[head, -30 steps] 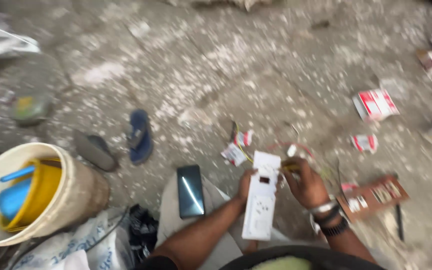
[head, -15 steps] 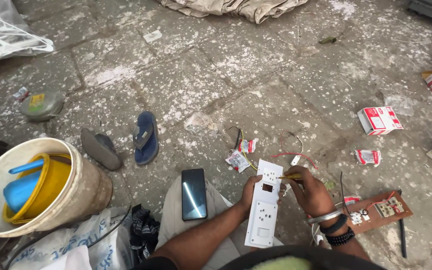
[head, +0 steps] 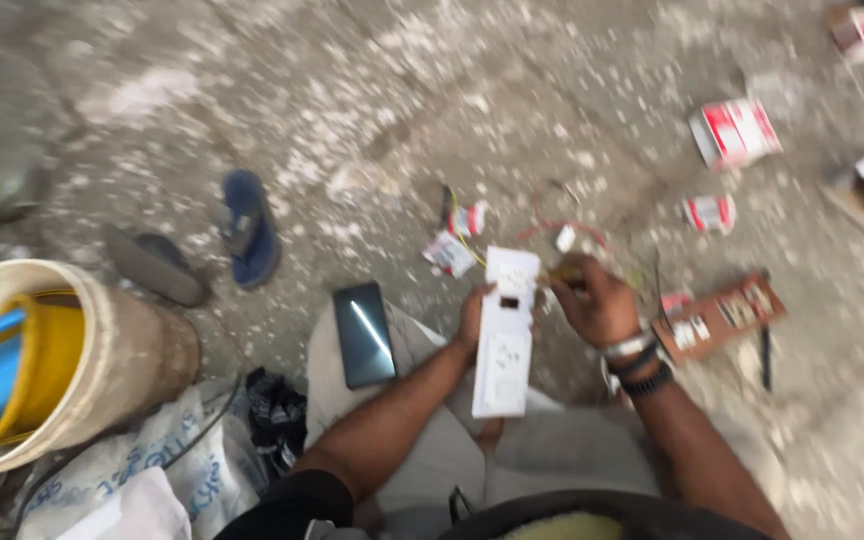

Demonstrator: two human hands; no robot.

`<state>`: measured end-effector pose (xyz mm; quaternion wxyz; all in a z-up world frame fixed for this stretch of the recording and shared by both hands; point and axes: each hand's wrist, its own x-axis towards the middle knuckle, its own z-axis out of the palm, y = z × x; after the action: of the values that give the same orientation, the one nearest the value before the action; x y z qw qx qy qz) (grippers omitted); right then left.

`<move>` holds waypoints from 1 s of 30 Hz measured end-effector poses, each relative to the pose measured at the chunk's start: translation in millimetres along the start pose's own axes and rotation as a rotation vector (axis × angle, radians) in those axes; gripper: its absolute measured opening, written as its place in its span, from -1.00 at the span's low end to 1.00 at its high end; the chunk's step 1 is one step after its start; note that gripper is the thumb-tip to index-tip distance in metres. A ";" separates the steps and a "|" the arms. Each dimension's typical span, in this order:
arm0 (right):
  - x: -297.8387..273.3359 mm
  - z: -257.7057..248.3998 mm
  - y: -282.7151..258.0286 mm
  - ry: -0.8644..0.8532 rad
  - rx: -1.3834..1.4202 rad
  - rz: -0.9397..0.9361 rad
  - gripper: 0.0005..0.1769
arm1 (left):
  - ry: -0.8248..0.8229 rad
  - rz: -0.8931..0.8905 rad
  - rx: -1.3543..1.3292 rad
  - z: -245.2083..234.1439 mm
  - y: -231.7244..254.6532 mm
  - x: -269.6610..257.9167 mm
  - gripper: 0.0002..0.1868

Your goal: Wiring and assembling an electrical switchboard.

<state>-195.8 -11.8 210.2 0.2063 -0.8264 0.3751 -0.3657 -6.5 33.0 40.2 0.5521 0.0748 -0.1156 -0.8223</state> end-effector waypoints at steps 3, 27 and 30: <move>-0.2 -8.2 -17.3 0.004 -0.032 0.017 -0.62 | 0.021 -0.015 -0.055 40.7 6.2 -8.6 -0.22; 1.7 -6.6 -19.0 -0.014 0.060 -0.030 -0.55 | 0.054 0.041 0.091 83.2 10.0 -23.0 -0.28; 1.8 -4.6 -18.9 0.019 0.008 -0.021 -0.54 | 0.073 0.034 0.088 78.9 10.0 -21.5 -0.27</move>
<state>-189.5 -1.5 225.7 0.2021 -0.8260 0.3668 -0.3773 -9.2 57.7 118.8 0.5662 0.1269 -0.1327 -0.8035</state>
